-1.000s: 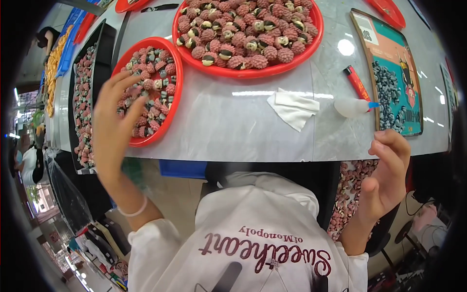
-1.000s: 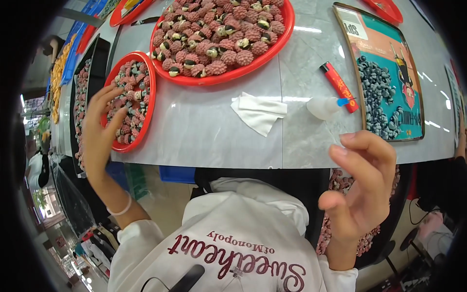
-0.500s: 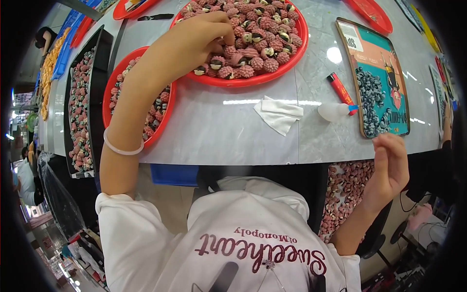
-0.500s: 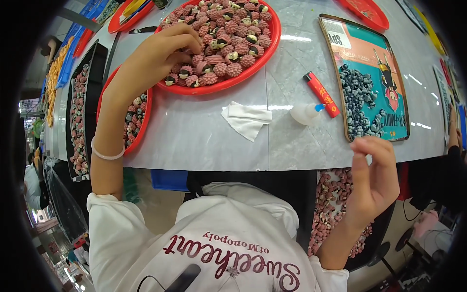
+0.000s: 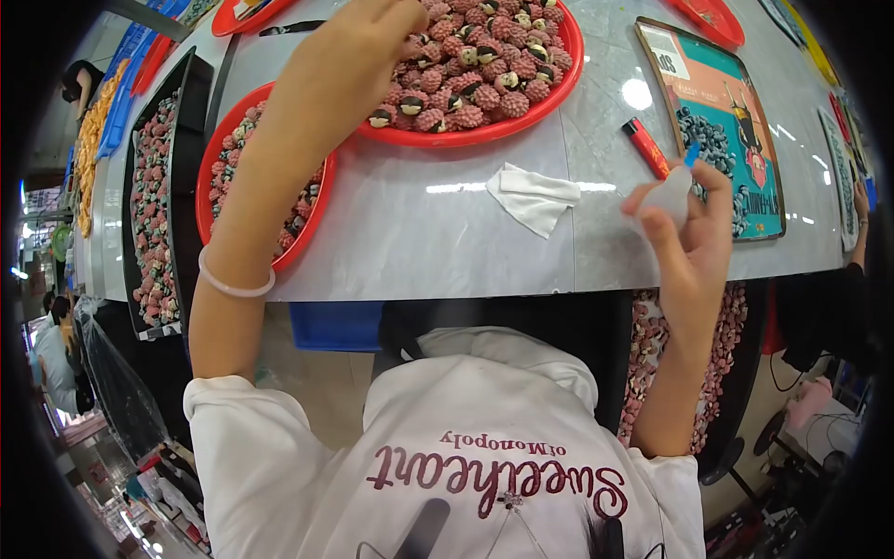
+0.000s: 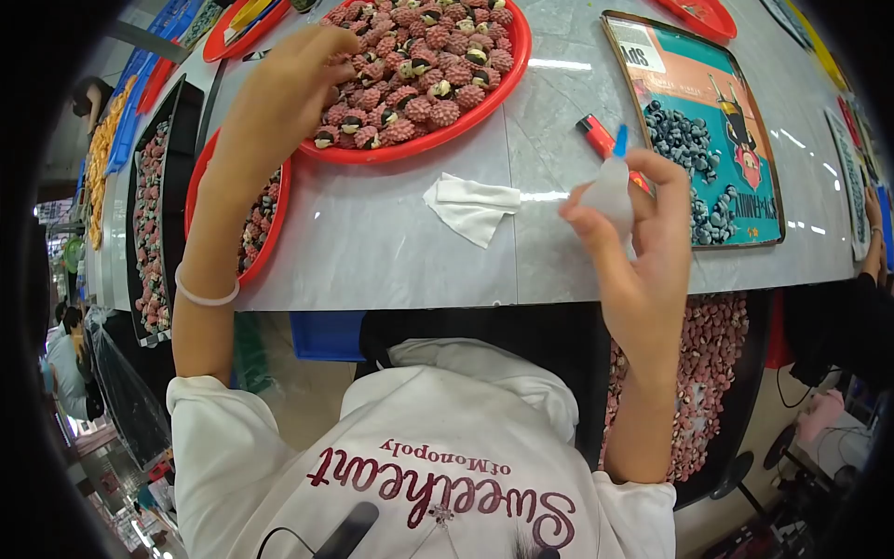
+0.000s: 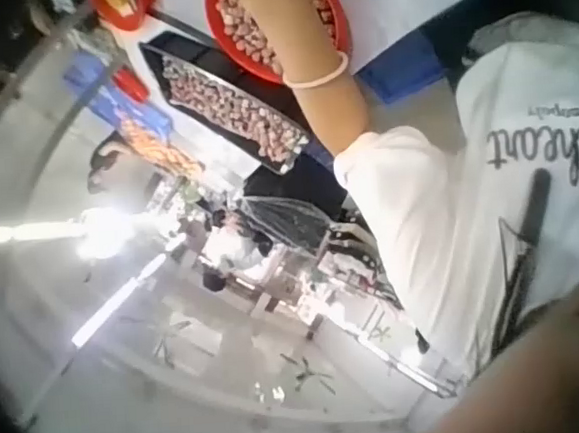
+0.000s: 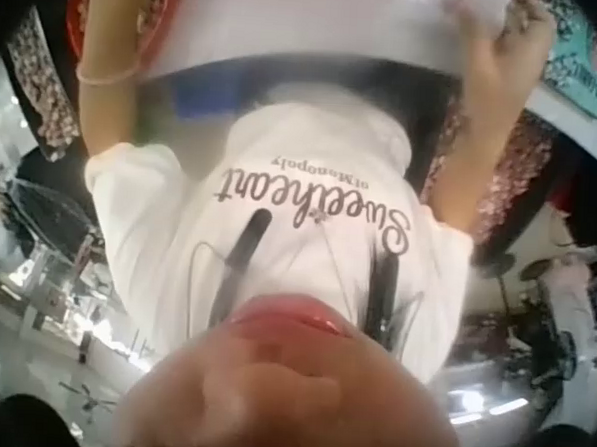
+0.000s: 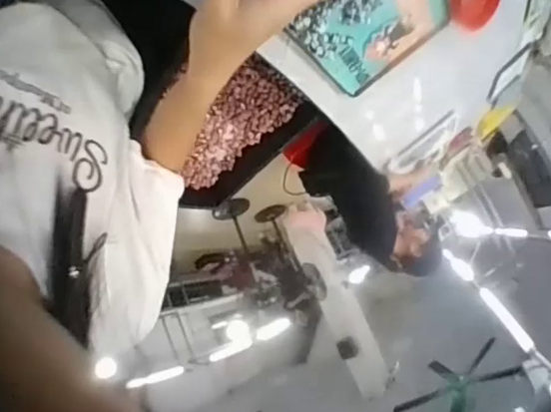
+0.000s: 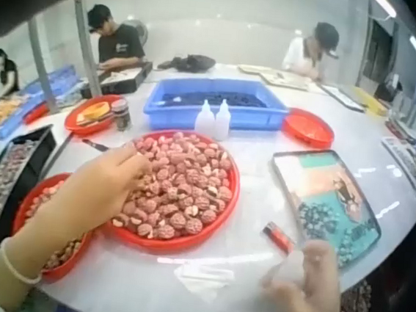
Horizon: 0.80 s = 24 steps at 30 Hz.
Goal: The person assembles small figurines by taking parts from trays, applying glue with a squeeze bottle, and attaching the pieces together by hand before placing them into a tray.
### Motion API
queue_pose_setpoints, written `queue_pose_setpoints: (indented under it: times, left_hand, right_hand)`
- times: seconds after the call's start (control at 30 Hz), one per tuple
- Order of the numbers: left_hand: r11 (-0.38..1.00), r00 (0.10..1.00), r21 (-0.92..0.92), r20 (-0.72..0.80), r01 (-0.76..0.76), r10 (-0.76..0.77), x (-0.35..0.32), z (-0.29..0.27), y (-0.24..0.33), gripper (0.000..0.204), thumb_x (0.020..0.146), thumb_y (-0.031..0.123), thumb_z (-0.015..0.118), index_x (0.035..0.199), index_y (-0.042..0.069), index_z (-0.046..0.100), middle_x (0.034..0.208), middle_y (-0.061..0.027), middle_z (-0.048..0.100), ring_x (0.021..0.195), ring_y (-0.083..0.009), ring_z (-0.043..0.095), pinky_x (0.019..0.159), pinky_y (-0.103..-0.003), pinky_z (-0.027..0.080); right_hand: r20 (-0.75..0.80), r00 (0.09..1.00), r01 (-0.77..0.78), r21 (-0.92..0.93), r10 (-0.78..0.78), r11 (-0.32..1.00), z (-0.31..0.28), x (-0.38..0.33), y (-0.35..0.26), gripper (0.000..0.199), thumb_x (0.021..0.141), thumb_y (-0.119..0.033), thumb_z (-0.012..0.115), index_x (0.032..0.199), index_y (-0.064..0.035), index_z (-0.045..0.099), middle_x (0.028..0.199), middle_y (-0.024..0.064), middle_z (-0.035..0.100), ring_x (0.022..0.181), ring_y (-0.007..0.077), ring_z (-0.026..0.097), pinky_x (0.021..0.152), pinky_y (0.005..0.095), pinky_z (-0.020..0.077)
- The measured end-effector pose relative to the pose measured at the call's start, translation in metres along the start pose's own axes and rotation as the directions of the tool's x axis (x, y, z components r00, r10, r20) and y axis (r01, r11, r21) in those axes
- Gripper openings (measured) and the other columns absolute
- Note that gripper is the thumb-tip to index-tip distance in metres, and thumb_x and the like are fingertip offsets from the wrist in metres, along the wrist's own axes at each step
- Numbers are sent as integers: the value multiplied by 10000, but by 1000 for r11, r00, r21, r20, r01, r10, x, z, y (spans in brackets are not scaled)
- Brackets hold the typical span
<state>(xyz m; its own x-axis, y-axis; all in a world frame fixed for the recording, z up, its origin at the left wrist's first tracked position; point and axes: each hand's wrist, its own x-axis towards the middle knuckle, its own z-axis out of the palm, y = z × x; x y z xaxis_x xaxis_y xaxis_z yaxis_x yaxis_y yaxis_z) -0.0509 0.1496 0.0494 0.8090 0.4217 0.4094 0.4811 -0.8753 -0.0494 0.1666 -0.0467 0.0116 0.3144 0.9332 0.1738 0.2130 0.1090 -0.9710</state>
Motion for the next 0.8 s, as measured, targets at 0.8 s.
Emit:
queue_pose_setpoints:
  times: [0.8]
  left_hand:
    - [-541,872,-820,393,188,-291,-48,22,166,393,822,259,601,1064,-31,493,1016,-176,537,772,-174,608,688,-224,503]
  right_hand:
    - [47,986,145,202,-158,969,-49,-34,-40,522,849,-397,519,1081,68,471,1006,224,517,941,242,511,757,310,453]
